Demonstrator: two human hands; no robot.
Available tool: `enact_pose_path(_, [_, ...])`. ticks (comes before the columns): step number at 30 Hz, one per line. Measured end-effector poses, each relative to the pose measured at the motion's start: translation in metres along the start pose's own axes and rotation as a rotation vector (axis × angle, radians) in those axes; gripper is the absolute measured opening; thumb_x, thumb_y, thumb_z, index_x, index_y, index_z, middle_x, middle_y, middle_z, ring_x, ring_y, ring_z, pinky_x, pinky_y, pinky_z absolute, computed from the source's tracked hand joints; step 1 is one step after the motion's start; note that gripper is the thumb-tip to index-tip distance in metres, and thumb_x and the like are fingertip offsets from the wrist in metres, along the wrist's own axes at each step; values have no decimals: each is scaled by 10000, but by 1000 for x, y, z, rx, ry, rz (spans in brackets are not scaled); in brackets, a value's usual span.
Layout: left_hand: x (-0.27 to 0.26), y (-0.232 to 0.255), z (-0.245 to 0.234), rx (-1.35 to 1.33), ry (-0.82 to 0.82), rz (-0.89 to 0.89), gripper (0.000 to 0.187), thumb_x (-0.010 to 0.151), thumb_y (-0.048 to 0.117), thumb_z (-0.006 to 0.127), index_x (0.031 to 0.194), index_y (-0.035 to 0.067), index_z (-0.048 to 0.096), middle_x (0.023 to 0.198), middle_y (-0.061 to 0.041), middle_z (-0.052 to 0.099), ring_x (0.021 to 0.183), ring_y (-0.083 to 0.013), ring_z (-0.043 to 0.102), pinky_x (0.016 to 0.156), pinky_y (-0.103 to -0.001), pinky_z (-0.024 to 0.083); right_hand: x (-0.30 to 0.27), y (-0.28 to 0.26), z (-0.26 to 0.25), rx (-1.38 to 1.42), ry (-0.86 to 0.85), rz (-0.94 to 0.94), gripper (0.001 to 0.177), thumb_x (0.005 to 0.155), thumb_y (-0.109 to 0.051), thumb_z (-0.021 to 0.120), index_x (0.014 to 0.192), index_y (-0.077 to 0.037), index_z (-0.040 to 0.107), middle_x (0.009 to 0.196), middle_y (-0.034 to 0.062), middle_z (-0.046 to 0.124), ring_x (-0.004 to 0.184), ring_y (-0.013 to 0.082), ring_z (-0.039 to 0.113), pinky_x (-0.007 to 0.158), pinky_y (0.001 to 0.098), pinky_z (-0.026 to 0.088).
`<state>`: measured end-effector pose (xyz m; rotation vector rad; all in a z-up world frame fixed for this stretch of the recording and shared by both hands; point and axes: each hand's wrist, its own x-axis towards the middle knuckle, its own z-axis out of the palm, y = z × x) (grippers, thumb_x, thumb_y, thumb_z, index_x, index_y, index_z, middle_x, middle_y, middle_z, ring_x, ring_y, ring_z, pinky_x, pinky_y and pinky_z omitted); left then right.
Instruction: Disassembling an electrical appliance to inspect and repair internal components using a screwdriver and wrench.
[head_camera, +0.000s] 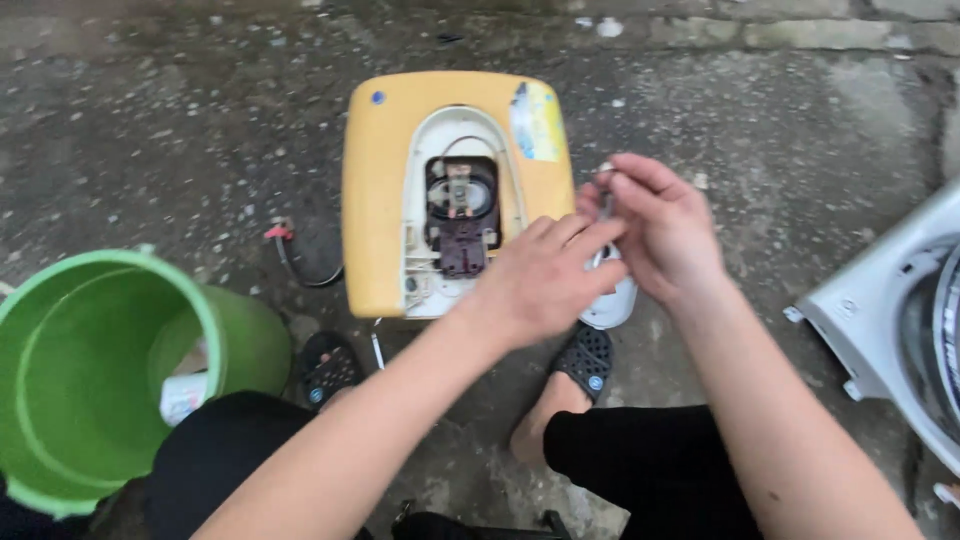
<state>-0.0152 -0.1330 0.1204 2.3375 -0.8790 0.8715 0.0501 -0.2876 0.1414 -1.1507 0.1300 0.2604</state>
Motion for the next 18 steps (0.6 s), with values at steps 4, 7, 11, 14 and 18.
enact_pose_path(4, [-27, 29, -13, 36, -210, -227, 777, 688, 261, 933, 1364, 227, 551, 1614, -183, 305, 1229, -442, 559, 849, -487, 523, 15, -2, -17, -89, 51, 0, 217, 972, 13, 668, 1185, -27, 670, 1011, 100, 737, 898, 205, 759, 850, 339, 665])
enact_pose_path(7, [-71, 46, 1, -81, 1, -319, 445, 920, 307, 709, 1285, 93, 572, 1212, -187, 523, 918, -432, 590, 651, -473, 471, 16, -13, -15, -150, 111, -26, 182, 981, -1, 674, 1160, -33, 676, 986, 108, 743, 853, 198, 770, 805, 305, 687])
enact_pose_path(11, [-164, 33, 24, -380, -1140, -416, 405, 978, 279, 563, 1329, 77, 575, 1227, -174, 605, 1034, -354, 623, 785, -487, 555, 24, -20, -16, -231, 251, 47, 140, 957, 13, 675, 1063, -76, 700, 924, 83, 716, 792, 195, 681, 754, 307, 584])
enact_pose_path(14, [-282, 6, 50, -163, -1713, -847, 354, 1002, 274, 559, 1334, 182, 640, 1353, -79, 623, 1232, -309, 618, 910, -482, 548, 35, -8, -25, -233, 230, 3, 131, 942, -16, 728, 1035, -106, 714, 868, 70, 722, 704, 184, 683, 660, 296, 559])
enact_pose_path(18, [-567, -52, 155, 121, -1718, -1215, 536, 989, 204, 123, 1487, 232, 319, 1531, -81, 423, 1521, -391, 271, 1241, -695, -48, 33, -8, -11, -250, 261, 25, 153, 906, -26, 765, 1015, -116, 706, 894, 84, 741, 695, 163, 664, 623, 293, 542])
